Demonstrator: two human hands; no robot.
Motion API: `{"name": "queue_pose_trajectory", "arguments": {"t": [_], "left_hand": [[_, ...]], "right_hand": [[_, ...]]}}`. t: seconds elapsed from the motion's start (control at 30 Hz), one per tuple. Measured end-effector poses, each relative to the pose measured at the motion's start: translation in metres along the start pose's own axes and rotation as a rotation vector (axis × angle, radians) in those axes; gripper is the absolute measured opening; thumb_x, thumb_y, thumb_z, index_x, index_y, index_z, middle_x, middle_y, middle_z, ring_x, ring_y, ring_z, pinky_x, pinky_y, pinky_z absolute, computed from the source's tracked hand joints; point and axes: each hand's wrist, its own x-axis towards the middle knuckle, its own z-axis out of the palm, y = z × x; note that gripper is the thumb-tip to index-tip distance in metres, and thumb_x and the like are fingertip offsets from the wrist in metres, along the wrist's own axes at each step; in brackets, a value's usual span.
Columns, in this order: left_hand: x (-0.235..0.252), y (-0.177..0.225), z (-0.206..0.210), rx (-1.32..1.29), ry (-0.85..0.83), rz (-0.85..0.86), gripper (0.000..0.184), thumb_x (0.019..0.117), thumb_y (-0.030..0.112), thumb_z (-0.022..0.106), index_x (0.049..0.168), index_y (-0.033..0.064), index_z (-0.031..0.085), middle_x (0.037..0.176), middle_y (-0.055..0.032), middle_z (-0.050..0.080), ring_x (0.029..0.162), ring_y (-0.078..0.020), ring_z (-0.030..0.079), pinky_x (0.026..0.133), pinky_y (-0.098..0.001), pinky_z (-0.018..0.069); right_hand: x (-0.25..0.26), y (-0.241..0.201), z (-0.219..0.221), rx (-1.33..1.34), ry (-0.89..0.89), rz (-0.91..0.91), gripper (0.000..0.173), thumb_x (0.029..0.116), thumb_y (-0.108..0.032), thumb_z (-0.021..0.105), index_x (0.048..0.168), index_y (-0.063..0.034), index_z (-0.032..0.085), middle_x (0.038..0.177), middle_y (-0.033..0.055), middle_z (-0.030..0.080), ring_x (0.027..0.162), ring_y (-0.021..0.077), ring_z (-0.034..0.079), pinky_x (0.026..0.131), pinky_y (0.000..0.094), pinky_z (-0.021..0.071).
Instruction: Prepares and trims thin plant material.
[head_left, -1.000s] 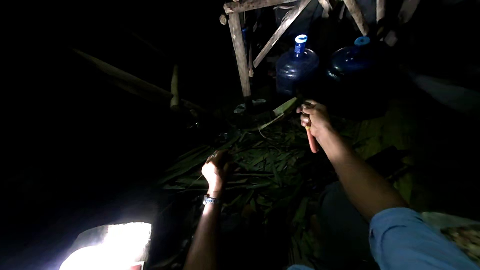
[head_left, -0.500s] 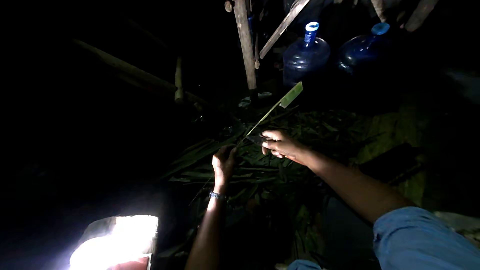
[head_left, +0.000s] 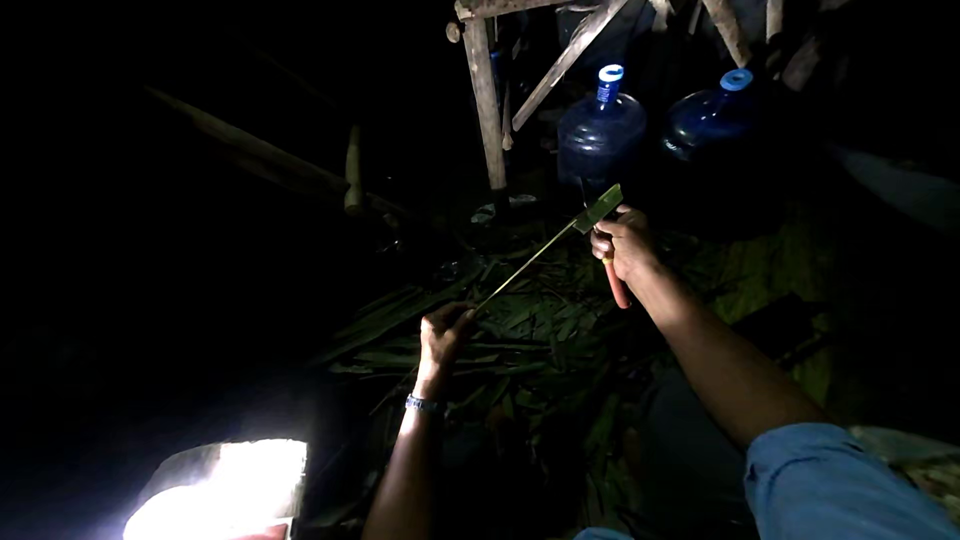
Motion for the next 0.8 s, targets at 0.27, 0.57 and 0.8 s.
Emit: {"name": "queue_pose_trajectory", "arguments": {"t": [0.27,0.57,0.8], "left_hand": [[0.004,-0.008,-0.033,0.193,0.132,-0.030,0.012,0.0967,0.004,0.062,0.100,-0.0015,0.072,0.081,-0.0016,0.072,0.070,-0.0049,0.066,0.068,-0.0245,0.0573],[0.001,-0.009,-0.006,0.018,0.100,0.041,0.013,0.0974,0.002,0.063,0.103,-0.0028,0.074,0.084,-0.0024,0.074,0.071,-0.0043,0.067,0.067,-0.0211,0.0567],[-0.003,0.002,0.007,-0.118,-0.018,-0.123,0.013,0.0971,0.001,0.062,0.099,-0.0015,0.075,0.080,-0.0017,0.072,0.067,-0.0046,0.063,0.061,-0.0202,0.0521]], "right_hand": [[0.021,-0.014,-0.035,-0.232,0.069,-0.029,0.020,0.1068,-0.007,0.046,0.123,-0.0099,0.058,0.081,-0.0010,0.066,0.045,0.0002,0.044,0.038,0.0150,0.0351],[-0.066,0.059,0.046,-0.501,-0.786,0.181,0.042,0.1062,-0.012,0.048,0.148,-0.0062,0.047,0.087,0.0019,0.066,0.052,0.0023,0.043,0.049,0.0198,0.0369],[-0.085,0.068,0.065,-0.344,-0.573,0.158,0.022,0.1059,-0.009,0.050,0.124,-0.0003,0.059,0.081,0.0026,0.065,0.051,0.0018,0.043,0.048,0.0182,0.0362]]}}
